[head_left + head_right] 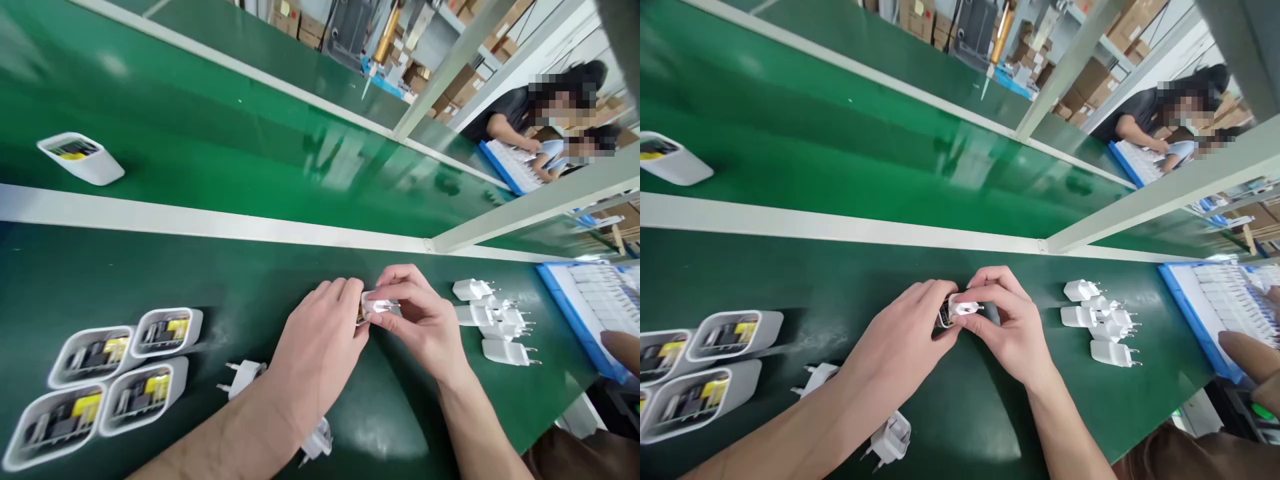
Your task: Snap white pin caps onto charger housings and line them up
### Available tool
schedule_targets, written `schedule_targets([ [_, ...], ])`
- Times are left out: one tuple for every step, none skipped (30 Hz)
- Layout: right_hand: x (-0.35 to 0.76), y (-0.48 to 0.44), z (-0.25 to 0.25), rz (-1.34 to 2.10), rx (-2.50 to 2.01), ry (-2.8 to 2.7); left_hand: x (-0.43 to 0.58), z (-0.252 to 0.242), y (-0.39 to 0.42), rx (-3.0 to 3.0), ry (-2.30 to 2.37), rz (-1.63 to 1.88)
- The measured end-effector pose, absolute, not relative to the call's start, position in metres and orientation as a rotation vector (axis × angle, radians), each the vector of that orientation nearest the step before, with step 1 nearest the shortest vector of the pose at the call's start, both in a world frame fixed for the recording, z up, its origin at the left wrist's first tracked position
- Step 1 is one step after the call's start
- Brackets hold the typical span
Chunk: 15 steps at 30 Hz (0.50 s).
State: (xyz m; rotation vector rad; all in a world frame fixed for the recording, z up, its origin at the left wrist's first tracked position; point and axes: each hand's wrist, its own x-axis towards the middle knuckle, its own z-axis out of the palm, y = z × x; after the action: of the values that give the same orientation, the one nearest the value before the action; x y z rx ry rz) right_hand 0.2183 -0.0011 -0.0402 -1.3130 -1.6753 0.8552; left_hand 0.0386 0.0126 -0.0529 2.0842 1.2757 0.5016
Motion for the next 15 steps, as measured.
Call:
schedule_targets([
  [0.218,-0.002,-0.04,0.812,-1.351,-1.7,0.039,-0.053,0.012,2.093,1.297,0.486],
  [0.218,-0.003,-0.039,0.781,-1.387,-1.718,0.04,-0.052,0.011,2.1,1.318,0.464],
  [0.218,-0.005,-0.038,0.763,-1.415,-1.729,0.04,-0.052,0.01,2.102,1.329,0.429],
  [0.217,-0.006,-0.037,0.759,-1.433,-1.737,0.039,-0.052,0.01,2.094,1.33,0.386],
  [0.217,-0.007,-0.035,0.765,-1.445,-1.752,0.038,-0.051,0.01,2.074,1.32,0.343],
  [0.217,-0.009,-0.033,0.768,-1.451,-1.774,0.035,-0.049,0.011,2.045,1.297,0.308],
  [0.217,-0.01,-0.03,0.768,-1.449,-1.803,0.033,-0.047,0.012,2.013,1.262,0.278],
  [0.216,-0.012,-0.028,0.767,-1.439,-1.838,0.029,-0.044,0.013,1.984,1.221,0.247],
  [0.216,-0.014,-0.026,0.766,-1.422,-1.872,0.026,-0.042,0.015,1.961,1.179,0.217],
  [0.216,-0.015,-0.024,0.768,-1.407,-1.903,0.024,-0.039,0.018,1.947,1.145,0.189],
  [0.215,-0.016,-0.022,0.767,-1.396,-1.929,0.022,-0.037,0.02,1.944,1.128,0.166],
  [0.214,-0.017,-0.021,0.762,-1.394,-1.95,0.022,-0.035,0.021,1.95,1.129,0.149],
  [0.214,-0.018,-0.02,0.751,-1.4,-1.968,0.022,-0.034,0.022,1.963,1.149,0.143],
  [0.213,-0.018,-0.02,0.731,-1.412,-1.984,0.023,-0.034,0.022,1.981,1.181,0.145],
  [0.211,-0.018,-0.02,0.7,-1.428,-1.998,0.025,-0.034,0.022,2.004,1.215,0.144],
])
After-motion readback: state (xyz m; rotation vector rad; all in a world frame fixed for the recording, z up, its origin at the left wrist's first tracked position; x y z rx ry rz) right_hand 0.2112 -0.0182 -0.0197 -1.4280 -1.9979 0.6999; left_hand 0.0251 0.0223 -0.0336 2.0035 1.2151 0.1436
